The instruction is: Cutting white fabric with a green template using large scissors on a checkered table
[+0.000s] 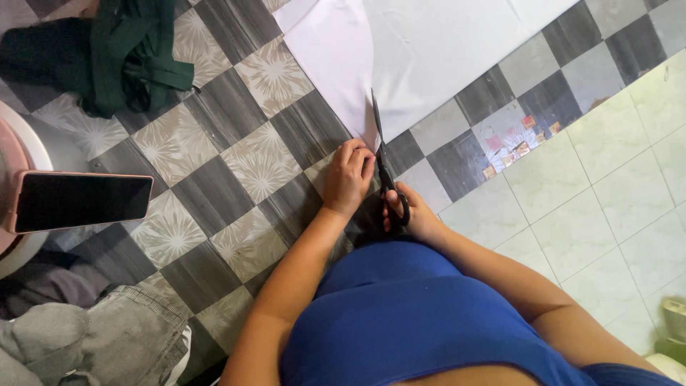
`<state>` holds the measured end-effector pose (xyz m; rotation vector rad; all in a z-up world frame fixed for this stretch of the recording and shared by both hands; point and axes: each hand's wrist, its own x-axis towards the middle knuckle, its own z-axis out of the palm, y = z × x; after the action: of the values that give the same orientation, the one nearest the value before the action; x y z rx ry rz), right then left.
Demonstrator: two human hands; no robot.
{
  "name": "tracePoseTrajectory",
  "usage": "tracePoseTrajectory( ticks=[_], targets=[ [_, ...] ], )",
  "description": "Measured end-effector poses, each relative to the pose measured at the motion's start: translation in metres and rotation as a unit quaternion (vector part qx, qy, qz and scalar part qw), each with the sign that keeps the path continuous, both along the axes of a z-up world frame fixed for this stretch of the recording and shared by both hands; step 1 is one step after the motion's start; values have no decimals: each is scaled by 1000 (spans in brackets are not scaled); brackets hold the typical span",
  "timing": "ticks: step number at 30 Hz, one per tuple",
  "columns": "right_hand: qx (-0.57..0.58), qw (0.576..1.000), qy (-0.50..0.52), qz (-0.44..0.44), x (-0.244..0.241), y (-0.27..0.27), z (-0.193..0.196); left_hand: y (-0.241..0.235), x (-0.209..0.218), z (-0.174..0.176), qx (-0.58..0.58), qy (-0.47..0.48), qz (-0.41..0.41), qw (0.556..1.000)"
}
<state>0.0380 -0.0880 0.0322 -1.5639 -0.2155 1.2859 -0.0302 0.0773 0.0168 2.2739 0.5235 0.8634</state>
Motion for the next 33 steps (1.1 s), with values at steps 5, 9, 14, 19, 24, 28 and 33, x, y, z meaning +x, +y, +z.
tracePoseTrajectory(
  ticks=[5,9,14,19,24,28,33],
  targets=[
    [5,1000,5,-16,-7,2,-5,0,0,0,-3,4,-4,1000],
    [7,1000,-5,-16,-8,3,-5,1,1,1,-3,-6,-4,1000],
    [16,999,1,-31,-7,-1,-13,1,1,-6,3,-4,0,1000],
    [26,996,55,-59,-7,5,7,1,0,1,-14,-11,-1,1000],
    [-2,996,76,-48,3,-8,4,-1,4,2,-1,8,22,1000],
    [-7,993,104,-62,8,-36,-19,-3,-1,-5,-16,10,32,999],
    [-19,998,51,3,21,-32,-4,-1,-2,-4,-37,-7,42,998]
  ],
)
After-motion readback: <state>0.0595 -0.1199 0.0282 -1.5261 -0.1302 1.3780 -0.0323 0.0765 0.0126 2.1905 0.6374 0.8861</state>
